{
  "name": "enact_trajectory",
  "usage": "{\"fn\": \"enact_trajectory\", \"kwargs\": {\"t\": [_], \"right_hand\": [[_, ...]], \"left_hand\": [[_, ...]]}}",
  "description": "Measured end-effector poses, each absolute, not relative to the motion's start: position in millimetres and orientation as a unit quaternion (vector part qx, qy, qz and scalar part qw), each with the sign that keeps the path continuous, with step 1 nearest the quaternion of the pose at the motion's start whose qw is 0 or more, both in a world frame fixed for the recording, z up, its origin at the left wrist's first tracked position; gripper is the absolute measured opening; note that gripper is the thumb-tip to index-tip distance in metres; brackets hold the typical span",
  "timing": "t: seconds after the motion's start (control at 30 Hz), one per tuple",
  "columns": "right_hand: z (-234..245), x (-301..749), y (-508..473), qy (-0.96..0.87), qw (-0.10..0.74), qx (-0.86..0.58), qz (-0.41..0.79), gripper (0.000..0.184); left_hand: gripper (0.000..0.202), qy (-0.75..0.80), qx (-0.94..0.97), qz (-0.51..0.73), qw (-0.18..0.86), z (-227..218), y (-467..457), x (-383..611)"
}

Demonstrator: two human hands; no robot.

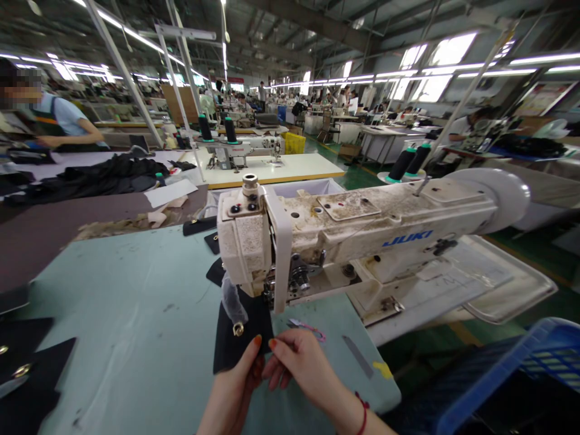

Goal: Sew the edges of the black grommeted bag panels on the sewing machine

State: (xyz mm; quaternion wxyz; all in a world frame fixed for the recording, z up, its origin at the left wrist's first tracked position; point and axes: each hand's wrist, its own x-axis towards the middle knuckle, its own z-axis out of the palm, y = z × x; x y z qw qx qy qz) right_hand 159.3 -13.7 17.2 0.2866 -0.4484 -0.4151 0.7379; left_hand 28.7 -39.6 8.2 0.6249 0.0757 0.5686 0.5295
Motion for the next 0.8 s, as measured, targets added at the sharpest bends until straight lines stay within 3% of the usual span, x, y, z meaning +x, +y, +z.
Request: {"fn": "enact_trajectory", "kwargs": {"t": [0.3, 0.8], "right_hand": [[15.9, 159.4, -13.6, -0.417, 0.264, -0.469, 0.732, 0.077], [14.5, 153.7, -9.0, -0.411, 0.301, -0.477, 0.716, 0.068]], "left_hand": [[0.040, 0.575, 0.087, 0.549, 0.600, 19.4, -37.7, 33.2], [0.043, 0.572, 0.069, 0.561, 0.594, 12.0, -32.0, 32.6]]}}
